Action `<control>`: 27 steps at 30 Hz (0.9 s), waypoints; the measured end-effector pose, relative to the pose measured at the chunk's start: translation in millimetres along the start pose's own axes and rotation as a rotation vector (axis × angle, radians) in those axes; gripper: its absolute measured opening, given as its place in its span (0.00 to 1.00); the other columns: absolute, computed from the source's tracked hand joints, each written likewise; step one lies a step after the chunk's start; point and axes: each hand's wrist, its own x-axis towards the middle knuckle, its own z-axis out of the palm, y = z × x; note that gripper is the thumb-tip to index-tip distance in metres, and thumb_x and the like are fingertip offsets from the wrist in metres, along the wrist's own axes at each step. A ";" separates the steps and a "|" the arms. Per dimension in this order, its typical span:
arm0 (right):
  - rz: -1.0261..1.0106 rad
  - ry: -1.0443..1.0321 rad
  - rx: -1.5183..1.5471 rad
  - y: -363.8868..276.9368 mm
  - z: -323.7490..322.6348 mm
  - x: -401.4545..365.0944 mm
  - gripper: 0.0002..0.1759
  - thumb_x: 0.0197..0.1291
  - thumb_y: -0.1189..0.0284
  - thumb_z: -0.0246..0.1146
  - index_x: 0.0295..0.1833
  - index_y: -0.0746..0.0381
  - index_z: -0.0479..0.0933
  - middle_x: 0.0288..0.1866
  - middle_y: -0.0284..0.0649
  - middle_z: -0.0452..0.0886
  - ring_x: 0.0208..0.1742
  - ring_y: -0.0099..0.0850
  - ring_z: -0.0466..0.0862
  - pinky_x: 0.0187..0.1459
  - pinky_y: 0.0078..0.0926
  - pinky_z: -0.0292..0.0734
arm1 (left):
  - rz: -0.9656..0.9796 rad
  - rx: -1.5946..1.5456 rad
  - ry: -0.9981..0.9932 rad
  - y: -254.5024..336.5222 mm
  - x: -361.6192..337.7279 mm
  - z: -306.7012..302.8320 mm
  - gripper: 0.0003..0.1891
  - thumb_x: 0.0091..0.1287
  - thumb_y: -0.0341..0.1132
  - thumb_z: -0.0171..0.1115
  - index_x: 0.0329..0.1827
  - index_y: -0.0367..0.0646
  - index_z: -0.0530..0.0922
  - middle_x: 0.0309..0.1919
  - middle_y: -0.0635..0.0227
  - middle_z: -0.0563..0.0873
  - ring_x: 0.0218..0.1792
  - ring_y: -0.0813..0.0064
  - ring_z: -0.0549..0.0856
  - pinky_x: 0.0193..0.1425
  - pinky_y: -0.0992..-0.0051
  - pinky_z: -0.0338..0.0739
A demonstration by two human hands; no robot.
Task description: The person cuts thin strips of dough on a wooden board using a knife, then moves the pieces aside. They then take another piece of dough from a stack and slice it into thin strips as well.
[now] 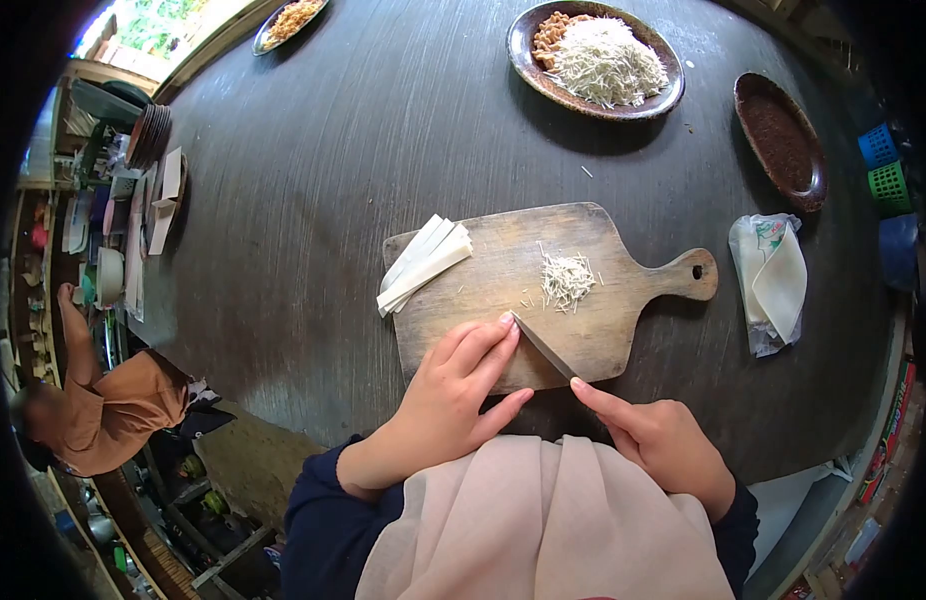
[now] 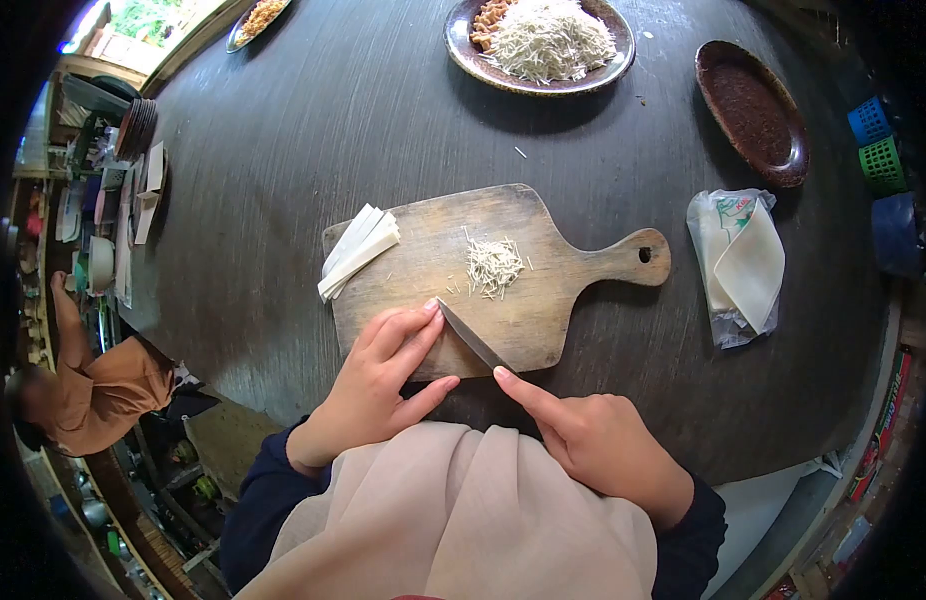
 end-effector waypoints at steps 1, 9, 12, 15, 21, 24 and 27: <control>0.000 0.000 -0.001 -0.5 0.7 0.7 0.29 0.65 0.78 0.65 0.72 0.49 0.74 0.29 0.54 0.81 0.27 0.51 0.83 0.30 0.38 0.77 | -0.015 -0.012 -0.008 0.3 -0.1 0.0 0.32 0.64 0.40 0.73 0.66 0.27 0.75 0.65 0.52 0.76 0.66 0.52 0.75 0.70 0.60 0.70; 0.025 -0.033 -0.042 -0.7 -0.2 -0.3 0.29 0.64 0.77 0.65 0.71 0.48 0.75 0.30 0.52 0.82 0.27 0.49 0.84 0.30 0.39 0.77 | -0.027 -0.011 -0.021 0.5 0.0 0.6 0.32 0.63 0.40 0.73 0.66 0.28 0.76 0.65 0.52 0.75 0.66 0.52 0.75 0.70 0.60 0.70; 0.020 -0.028 -0.043 -2.2 -3.1 -4.1 0.30 0.64 0.78 0.65 0.71 0.48 0.74 0.30 0.51 0.83 0.28 0.49 0.84 0.31 0.40 0.78 | -0.023 -0.011 -0.020 0.8 0.9 -0.8 0.32 0.63 0.39 0.73 0.67 0.29 0.75 0.66 0.52 0.75 0.66 0.52 0.75 0.70 0.60 0.70; 0.032 -0.041 -0.043 1.6 -3.8 -5.7 0.30 0.64 0.78 0.64 0.72 0.48 0.74 0.31 0.51 0.83 0.29 0.49 0.85 0.31 0.39 0.78 | -0.024 -0.019 -0.014 0.6 0.6 -1.3 0.33 0.63 0.39 0.73 0.68 0.29 0.74 0.66 0.53 0.75 0.66 0.52 0.75 0.71 0.60 0.69; -0.037 0.012 -0.080 5.2 -0.5 -2.5 0.34 0.65 0.75 0.62 0.76 0.48 0.69 0.29 0.41 0.85 0.26 0.39 0.85 0.28 0.37 0.78 | -0.024 -0.039 -0.016 0.2 0.5 -1.2 0.33 0.63 0.39 0.73 0.68 0.28 0.74 0.66 0.53 0.75 0.66 0.52 0.75 0.71 0.60 0.69; -0.075 0.025 -0.116 6.7 -0.1 -4.0 0.34 0.65 0.75 0.63 0.76 0.47 0.69 0.32 0.40 0.87 0.27 0.39 0.86 0.28 0.37 0.79 | -0.025 -0.045 -0.014 -0.9 0.8 -1.1 0.33 0.63 0.40 0.73 0.68 0.28 0.74 0.66 0.52 0.75 0.66 0.52 0.75 0.71 0.60 0.69; -0.058 -0.010 -0.083 5.3 -0.1 -3.2 0.33 0.66 0.74 0.63 0.76 0.46 0.69 0.37 0.39 0.88 0.28 0.39 0.86 0.29 0.36 0.80 | -0.015 -0.041 -0.015 -1.6 -0.1 -0.4 0.33 0.63 0.40 0.73 0.67 0.27 0.74 0.66 0.52 0.75 0.66 0.51 0.75 0.71 0.60 0.69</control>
